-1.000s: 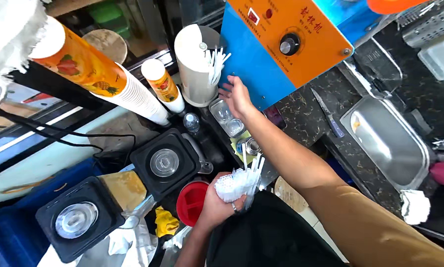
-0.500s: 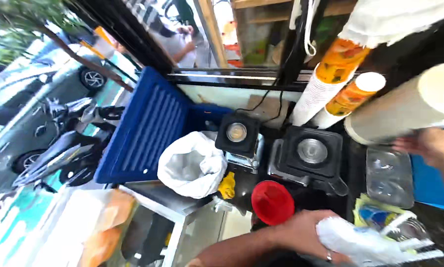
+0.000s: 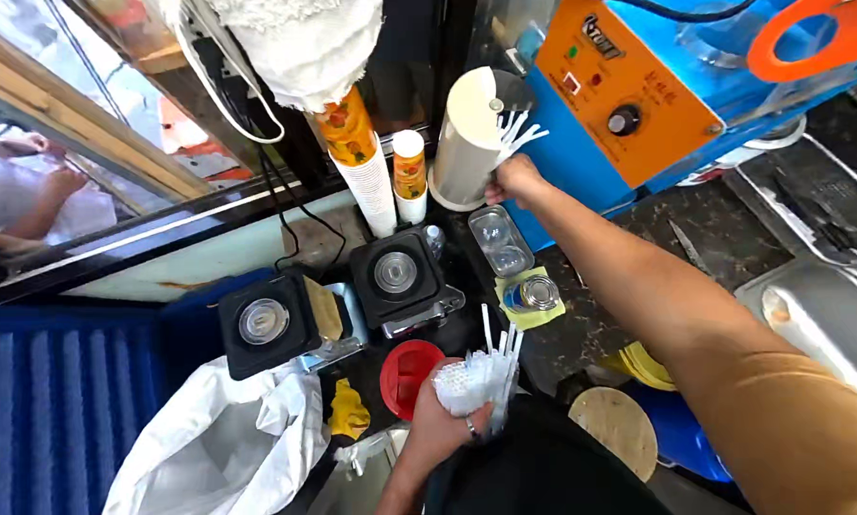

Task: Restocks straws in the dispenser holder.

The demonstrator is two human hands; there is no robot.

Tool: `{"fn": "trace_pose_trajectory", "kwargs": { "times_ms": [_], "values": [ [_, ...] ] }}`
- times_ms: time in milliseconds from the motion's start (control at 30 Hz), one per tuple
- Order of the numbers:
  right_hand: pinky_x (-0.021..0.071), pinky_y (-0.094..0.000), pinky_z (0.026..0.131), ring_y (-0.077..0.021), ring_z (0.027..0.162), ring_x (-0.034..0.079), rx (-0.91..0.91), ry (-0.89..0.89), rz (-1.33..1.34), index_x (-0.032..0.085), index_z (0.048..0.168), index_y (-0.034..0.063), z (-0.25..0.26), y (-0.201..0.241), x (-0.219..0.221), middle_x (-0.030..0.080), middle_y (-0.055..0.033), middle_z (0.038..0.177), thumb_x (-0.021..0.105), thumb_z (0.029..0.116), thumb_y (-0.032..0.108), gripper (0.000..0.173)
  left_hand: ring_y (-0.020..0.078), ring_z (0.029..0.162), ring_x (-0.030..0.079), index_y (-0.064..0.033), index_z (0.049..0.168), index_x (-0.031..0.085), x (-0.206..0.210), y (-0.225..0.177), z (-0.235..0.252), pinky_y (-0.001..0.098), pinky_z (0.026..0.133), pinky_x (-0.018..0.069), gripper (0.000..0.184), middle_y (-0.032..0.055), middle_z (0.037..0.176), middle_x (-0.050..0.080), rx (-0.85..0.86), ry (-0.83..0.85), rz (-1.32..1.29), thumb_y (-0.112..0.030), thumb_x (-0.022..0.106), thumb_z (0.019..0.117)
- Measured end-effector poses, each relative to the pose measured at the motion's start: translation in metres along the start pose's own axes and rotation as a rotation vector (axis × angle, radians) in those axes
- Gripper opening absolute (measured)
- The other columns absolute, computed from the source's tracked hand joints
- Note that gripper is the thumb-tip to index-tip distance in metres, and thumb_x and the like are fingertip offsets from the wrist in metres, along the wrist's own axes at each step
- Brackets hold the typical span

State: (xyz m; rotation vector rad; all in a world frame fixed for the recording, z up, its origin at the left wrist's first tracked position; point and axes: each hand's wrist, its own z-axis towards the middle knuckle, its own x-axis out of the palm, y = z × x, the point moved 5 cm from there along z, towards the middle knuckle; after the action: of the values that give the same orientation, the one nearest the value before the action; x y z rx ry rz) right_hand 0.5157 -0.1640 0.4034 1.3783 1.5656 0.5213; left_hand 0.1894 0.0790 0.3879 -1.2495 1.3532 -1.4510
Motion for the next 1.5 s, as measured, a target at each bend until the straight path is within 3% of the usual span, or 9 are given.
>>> {"fn": "trace_pose_trajectory", "kwargs": {
  "times_ms": [200,467,667,800,933,1067,1233,1367,1500],
  "values": [
    [0.0608,-0.0384,0.059,-0.0202,0.06,0.067,-0.064,0.02,0.059,0.058,0.111,0.0014,-0.052,0.031,-0.021,0.067,-0.0097,0.077,0.04,0.1084,0.03,0.034,0.0069,0.105,0.07,0.0055,0.126,0.057,-0.001,0.001,0.001,0.0288,0.097,0.0597,0.075,0.0025,0.113,0.074,0.049,-0.039,0.071,-0.017,0.094,0.0643],
    [0.0613,-0.0326,0.056,-0.0175,0.057,0.068,-0.045,0.137,0.072,0.058,0.102,0.0024,-0.199,0.026,-0.084,0.067,-0.0084,0.071,0.043,0.1096,0.024,0.028,0.0055,0.103,0.071,0.0021,0.124,0.059,-0.015,-0.004,-0.002,0.0292,0.094,0.0609,0.079,-0.001,0.109,0.074,0.123,-0.026,0.175,-0.036,0.096,0.0648],
    [0.0576,-0.0233,0.062,-0.0094,0.062,0.067,0.045,0.08,0.145,0.063,0.101,0.0006,-0.328,-0.047,-0.155,0.068,-0.0033,0.072,0.057,0.0976,0.002,0.007,0.0017,0.107,0.068,-0.0034,0.127,0.061,-0.015,-0.016,-0.004,0.0261,0.097,0.0582,0.077,-0.0058,0.114,0.073,0.138,0.072,0.202,-0.039,0.095,0.067],
    [0.0608,-0.0244,0.071,-0.0091,0.073,0.072,0.137,-0.125,0.144,0.067,0.099,0.0089,-0.369,-0.116,-0.207,0.074,0.0019,0.08,0.062,0.0883,0.001,0.015,0.0016,0.107,0.069,-0.0077,0.126,0.063,0.003,-0.01,0.005,0.0261,0.097,0.0586,0.073,-0.0072,0.113,0.073,0.122,0.136,0.215,-0.04,0.094,0.0681],
    [0.0587,-0.0232,0.079,-0.0031,0.083,0.068,0.124,-0.254,0.024,0.063,0.116,-0.0003,-0.368,-0.192,-0.216,0.07,0.0002,0.095,0.064,0.0936,0.006,0.023,-0.0003,0.108,0.067,-0.0068,0.127,0.062,0.037,-0.002,0.012,0.025,0.098,0.0574,0.075,-0.0082,0.115,0.073,0.122,0.197,0.218,-0.044,0.093,0.0697],
    [0.0604,-0.0309,0.076,-0.0096,0.08,0.069,0.119,-0.267,0.022,0.066,0.112,-0.004,-0.328,-0.247,-0.204,0.07,-0.0074,0.093,0.061,0.0993,0.015,0.023,-0.0015,0.11,0.066,-0.0143,0.128,0.063,0.076,-0.004,0.011,0.0236,0.099,0.0564,0.069,-0.0118,0.117,0.072,0.162,0.299,0.272,-0.047,0.089,0.0736],
    [0.0621,-0.0356,0.074,-0.016,0.078,0.071,0.257,-0.131,0.147,0.057,0.129,-0.0039,-0.293,-0.283,-0.189,0.07,-0.0131,0.097,0.052,0.1068,0.022,0.034,0.0021,0.11,0.066,-0.0239,0.124,0.066,0.13,-0.014,-0.009,0.0261,0.096,0.0576,0.056,-0.0113,0.119,0.071,0.094,0.493,0.276,-0.042,0.088,0.0761],
    [0.0624,-0.0334,0.065,-0.0157,0.066,0.07,0.313,-0.063,0.407,0.044,0.136,0.0013,-0.282,-0.299,-0.174,0.068,-0.0086,0.081,0.052,0.1063,0.021,0.037,0.0075,0.101,0.07,-0.0221,0.122,0.066,0.178,-0.008,-0.019,0.0295,0.089,0.0613,0.054,-0.0057,0.111,0.074,0.067,0.602,0.211,-0.034,0.089,0.0748],
    [0.0621,-0.0319,0.068,-0.015,0.071,0.071,0.321,-0.016,0.544,0.032,0.147,0.0048,-0.28,-0.308,-0.168,0.069,-0.0099,0.087,0.054,0.1064,0.02,0.048,0.0037,0.1,0.069,-0.0207,0.124,0.064,0.225,0.0,-0.024,0.0254,0.089,0.0604,0.054,-0.007,0.11,0.073,0.051,0.66,0.22,-0.03,0.089,0.0761]
  ]
}}
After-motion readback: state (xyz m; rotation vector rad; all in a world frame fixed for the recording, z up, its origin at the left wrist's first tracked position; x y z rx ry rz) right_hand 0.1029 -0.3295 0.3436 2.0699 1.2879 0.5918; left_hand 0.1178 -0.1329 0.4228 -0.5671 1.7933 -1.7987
